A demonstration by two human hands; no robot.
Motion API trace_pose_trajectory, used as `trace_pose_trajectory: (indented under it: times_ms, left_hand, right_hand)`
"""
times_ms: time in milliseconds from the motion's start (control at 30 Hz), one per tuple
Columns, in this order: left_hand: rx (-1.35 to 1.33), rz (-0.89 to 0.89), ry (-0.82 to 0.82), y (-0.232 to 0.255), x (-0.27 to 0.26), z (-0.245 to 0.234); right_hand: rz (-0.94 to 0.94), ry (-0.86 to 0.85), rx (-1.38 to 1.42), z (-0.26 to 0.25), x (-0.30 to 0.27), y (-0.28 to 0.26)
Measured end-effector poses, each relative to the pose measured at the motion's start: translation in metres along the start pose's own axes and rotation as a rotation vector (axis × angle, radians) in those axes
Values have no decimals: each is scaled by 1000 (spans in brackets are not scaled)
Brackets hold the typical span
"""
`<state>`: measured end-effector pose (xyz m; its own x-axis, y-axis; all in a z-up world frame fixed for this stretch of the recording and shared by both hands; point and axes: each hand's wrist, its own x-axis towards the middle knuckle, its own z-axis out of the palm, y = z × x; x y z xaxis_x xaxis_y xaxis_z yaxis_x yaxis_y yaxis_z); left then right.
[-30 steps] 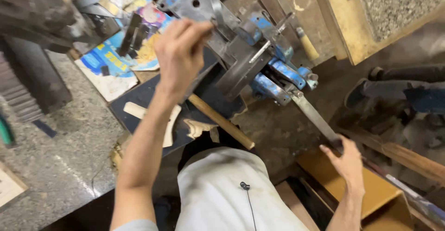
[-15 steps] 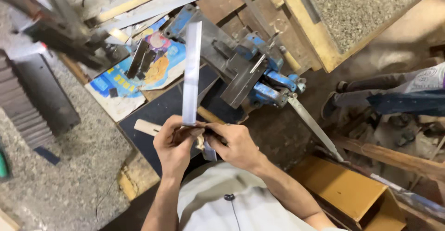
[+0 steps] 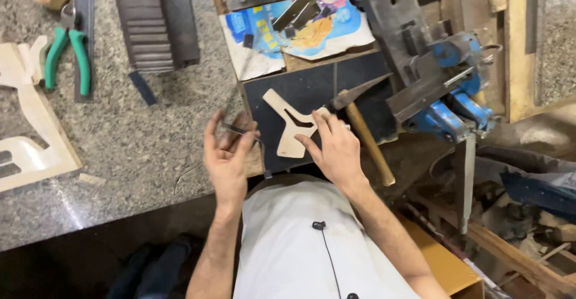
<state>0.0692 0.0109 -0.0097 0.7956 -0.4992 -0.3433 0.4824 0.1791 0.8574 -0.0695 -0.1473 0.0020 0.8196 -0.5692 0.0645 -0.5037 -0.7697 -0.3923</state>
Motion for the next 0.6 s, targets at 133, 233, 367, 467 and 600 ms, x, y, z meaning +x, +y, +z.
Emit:
trace_pose_trajectory:
  times_ms: [133, 233, 367, 467, 600]
  left_hand:
    - [-44, -53, 43, 4, 5, -29]
    - [-62, -34, 30, -4, 5, -37]
    - [-215, -95, 26, -20, 11, -42]
    - [-251, -131, 16, -26, 13, -48]
    - [-275, -144, -10, -28, 17, -58]
  right_hand:
    - [-13, 5, -250, 39, 9, -3]
    - [72, -26, -196, 63, 10, 0]
    - [254, -216, -69, 68, 5, 9]
    - [77, -109, -180, 59, 1, -1]
    - [25, -70, -169, 45, -1, -23]
